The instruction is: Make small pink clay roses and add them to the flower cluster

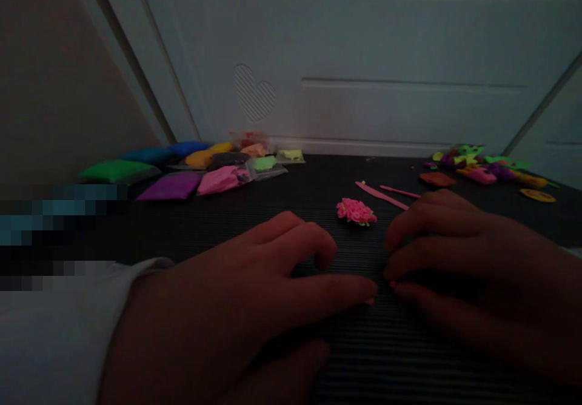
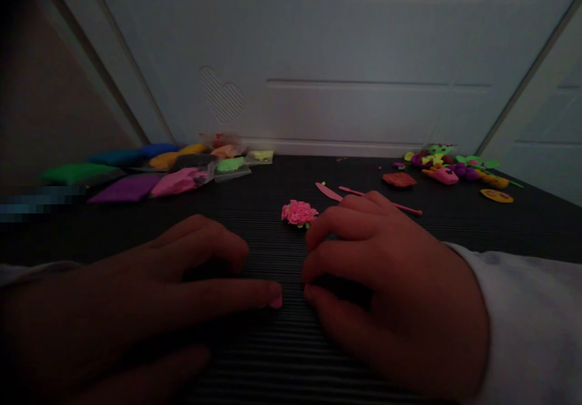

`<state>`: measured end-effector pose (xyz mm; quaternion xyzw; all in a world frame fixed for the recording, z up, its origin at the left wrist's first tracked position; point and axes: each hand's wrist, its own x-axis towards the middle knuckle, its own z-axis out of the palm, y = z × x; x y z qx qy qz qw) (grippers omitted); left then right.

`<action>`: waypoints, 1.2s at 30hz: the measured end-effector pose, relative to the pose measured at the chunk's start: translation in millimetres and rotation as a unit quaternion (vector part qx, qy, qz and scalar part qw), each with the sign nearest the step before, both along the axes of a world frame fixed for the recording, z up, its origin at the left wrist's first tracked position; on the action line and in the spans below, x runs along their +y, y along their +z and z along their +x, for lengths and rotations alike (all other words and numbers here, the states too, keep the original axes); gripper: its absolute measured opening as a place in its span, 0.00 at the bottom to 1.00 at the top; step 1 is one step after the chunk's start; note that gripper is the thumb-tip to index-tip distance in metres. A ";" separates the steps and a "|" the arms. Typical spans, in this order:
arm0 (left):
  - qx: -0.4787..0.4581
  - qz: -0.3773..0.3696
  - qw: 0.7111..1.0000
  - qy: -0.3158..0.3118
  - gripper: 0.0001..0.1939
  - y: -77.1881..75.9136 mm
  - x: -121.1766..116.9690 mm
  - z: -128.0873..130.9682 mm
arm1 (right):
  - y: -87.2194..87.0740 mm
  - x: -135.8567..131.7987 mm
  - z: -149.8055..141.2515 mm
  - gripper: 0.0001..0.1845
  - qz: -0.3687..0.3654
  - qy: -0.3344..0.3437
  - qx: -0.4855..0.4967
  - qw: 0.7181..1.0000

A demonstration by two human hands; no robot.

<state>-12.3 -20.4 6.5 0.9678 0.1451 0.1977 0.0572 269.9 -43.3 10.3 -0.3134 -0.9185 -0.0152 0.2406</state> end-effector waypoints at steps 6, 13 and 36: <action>0.001 -0.005 0.999 0.032 0.24 1.5 -3.8 0.6 | 3.0 -2.8 -2.1 0.11 0.000 0.007 0.000 1.000; 0.017 -0.001 1.000 0.025 0.21 2.5 -4.3 -0.1 | 3.0 -4.5 -8.5 0.07 -0.006 0.023 -0.006 1.000; -0.010 -0.010 1.000 0.020 0.20 -0.8 -4.6 2.0 | -1.6 -5.8 -8.2 0.06 -0.014 0.032 0.027 0.999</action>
